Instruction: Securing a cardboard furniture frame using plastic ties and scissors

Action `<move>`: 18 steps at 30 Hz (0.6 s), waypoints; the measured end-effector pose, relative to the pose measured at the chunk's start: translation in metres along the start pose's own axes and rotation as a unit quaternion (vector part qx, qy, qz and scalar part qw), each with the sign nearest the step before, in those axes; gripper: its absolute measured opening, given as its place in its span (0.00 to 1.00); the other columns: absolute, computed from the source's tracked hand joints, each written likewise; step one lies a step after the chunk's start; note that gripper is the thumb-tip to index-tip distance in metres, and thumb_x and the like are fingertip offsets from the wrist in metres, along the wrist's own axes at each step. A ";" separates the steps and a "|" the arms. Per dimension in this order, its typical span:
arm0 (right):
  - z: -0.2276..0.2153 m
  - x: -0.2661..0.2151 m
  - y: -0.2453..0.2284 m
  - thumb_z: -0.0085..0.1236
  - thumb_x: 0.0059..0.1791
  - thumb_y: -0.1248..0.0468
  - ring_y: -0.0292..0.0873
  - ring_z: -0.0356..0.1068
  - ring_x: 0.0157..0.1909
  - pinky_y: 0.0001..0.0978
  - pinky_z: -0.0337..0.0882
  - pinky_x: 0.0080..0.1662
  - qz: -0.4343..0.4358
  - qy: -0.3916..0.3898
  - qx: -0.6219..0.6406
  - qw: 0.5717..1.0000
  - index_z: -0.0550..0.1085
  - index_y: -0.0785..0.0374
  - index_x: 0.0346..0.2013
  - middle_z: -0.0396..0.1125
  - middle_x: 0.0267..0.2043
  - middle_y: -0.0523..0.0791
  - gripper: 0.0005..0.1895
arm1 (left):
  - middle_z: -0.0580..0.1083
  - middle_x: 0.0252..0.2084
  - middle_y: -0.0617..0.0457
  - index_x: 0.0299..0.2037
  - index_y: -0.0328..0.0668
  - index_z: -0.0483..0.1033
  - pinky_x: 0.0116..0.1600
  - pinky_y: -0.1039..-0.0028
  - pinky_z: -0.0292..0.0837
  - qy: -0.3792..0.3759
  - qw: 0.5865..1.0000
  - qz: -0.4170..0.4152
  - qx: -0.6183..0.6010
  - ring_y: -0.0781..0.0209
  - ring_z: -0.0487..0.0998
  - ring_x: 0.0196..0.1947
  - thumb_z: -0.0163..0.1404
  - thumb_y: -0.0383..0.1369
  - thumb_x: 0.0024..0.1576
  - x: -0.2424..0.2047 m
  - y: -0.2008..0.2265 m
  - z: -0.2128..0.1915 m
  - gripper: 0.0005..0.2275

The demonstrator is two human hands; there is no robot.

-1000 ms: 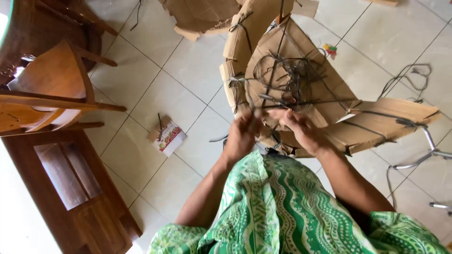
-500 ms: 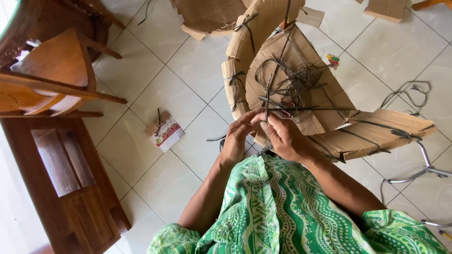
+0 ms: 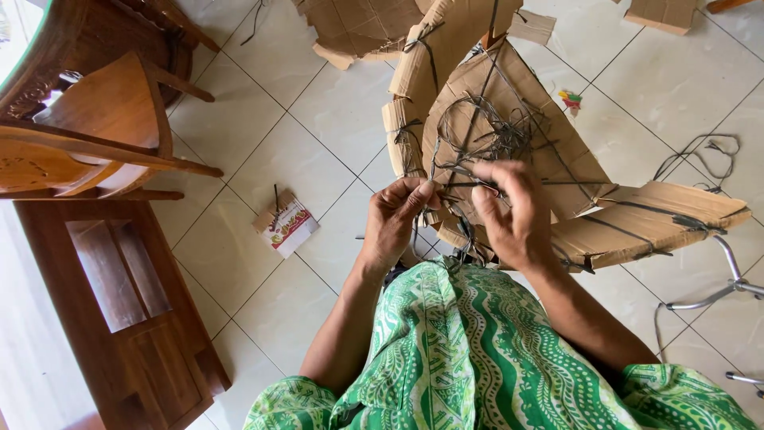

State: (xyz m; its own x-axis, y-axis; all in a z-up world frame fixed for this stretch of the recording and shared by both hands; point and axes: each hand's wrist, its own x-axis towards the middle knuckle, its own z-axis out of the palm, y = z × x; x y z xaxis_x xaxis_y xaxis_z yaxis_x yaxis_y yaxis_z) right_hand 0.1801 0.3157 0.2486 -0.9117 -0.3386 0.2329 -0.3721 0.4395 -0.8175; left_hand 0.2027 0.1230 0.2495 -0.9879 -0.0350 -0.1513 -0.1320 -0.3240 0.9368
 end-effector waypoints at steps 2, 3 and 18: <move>0.000 0.014 -0.008 0.44 0.60 0.51 0.59 0.66 0.60 0.56 0.62 0.63 0.018 0.054 -0.010 0.998 0.69 0.71 0.62 0.67 0.55 0.61 0.27 | 0.80 0.27 0.48 0.41 0.35 0.82 0.44 0.83 0.67 -0.006 1.000 0.005 0.018 0.72 0.75 0.33 0.56 0.35 0.63 0.000 -0.006 -0.001 0.09; 0.007 0.019 -0.002 0.49 0.58 0.52 0.59 0.64 0.62 0.57 0.60 0.65 -0.004 0.030 0.004 1.000 0.72 0.70 0.58 0.67 0.57 0.60 0.24 | 0.80 0.29 0.48 0.41 0.34 0.82 0.45 0.82 0.69 -0.015 0.999 0.012 0.033 0.72 0.76 0.34 0.56 0.34 0.63 0.000 -0.009 0.000 0.09; -0.029 0.087 -0.059 0.48 0.61 0.60 0.38 0.71 0.35 0.38 0.76 0.50 -0.010 0.018 0.414 0.910 0.73 0.63 0.42 0.69 0.34 0.46 0.10 | 0.71 0.22 0.55 0.34 0.39 0.77 0.26 0.81 0.66 -0.185 0.978 0.028 -0.096 0.71 0.67 0.19 0.52 0.34 0.64 0.041 0.034 -0.028 0.09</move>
State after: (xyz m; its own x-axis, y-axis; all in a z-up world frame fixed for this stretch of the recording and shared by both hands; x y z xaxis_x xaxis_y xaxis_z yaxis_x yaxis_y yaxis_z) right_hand 0.1175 0.2846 0.3321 -0.9165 -0.3062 0.2573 -0.1430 -0.3498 -0.9258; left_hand 0.1598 0.0845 0.2666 -0.9596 0.2754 0.0574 -0.0934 -0.5043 0.8585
